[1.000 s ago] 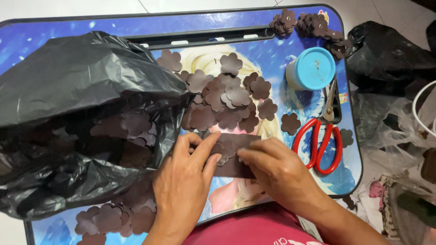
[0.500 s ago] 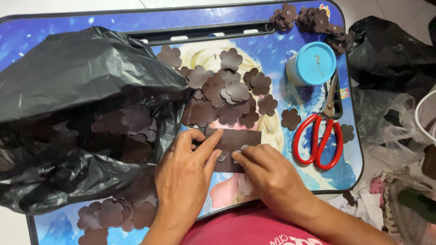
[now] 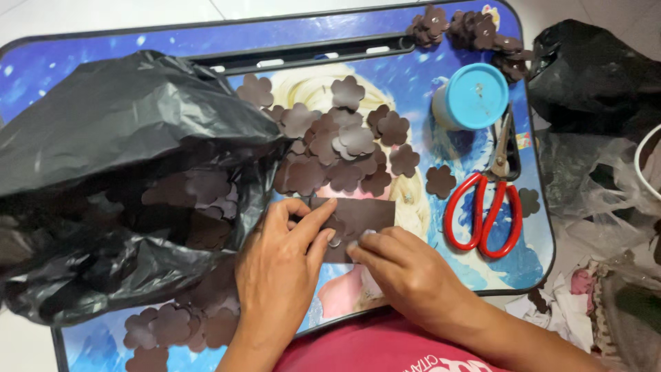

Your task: The person assembles flower-shaped craft pieces onto a rectangular brown base using a small white applicator. They repeatedly pick pieces from a black bag, apply them to the base, and occasionally wipe the surface with a cloth.

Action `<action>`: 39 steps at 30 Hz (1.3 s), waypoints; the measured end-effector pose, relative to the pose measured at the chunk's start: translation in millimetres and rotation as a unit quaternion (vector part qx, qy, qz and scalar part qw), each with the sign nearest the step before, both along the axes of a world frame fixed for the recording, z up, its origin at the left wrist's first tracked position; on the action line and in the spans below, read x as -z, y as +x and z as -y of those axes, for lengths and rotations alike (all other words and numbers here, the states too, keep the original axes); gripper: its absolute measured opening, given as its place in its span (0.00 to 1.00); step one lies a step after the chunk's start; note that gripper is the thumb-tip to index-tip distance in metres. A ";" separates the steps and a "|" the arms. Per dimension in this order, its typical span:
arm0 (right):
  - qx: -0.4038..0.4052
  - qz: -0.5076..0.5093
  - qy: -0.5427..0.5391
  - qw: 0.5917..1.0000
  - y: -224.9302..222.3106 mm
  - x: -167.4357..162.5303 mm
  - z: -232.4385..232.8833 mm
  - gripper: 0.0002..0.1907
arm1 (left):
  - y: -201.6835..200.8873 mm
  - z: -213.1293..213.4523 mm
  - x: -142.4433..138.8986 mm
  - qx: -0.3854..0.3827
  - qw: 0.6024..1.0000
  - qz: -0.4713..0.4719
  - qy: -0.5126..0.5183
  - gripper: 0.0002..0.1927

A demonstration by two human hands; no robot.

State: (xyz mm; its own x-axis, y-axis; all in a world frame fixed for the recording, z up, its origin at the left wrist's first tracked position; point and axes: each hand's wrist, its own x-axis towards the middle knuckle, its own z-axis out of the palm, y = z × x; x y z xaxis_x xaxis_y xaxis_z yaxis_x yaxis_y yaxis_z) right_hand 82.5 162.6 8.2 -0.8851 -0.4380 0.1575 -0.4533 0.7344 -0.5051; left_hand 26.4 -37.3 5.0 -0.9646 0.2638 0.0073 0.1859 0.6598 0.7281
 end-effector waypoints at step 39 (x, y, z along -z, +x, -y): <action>0.491 -0.193 -0.143 0.837 -37.2 124.6 -218.1 0.14 | 15.8 39.9 171.9 -0.176 0.953 0.120 0.216 0.23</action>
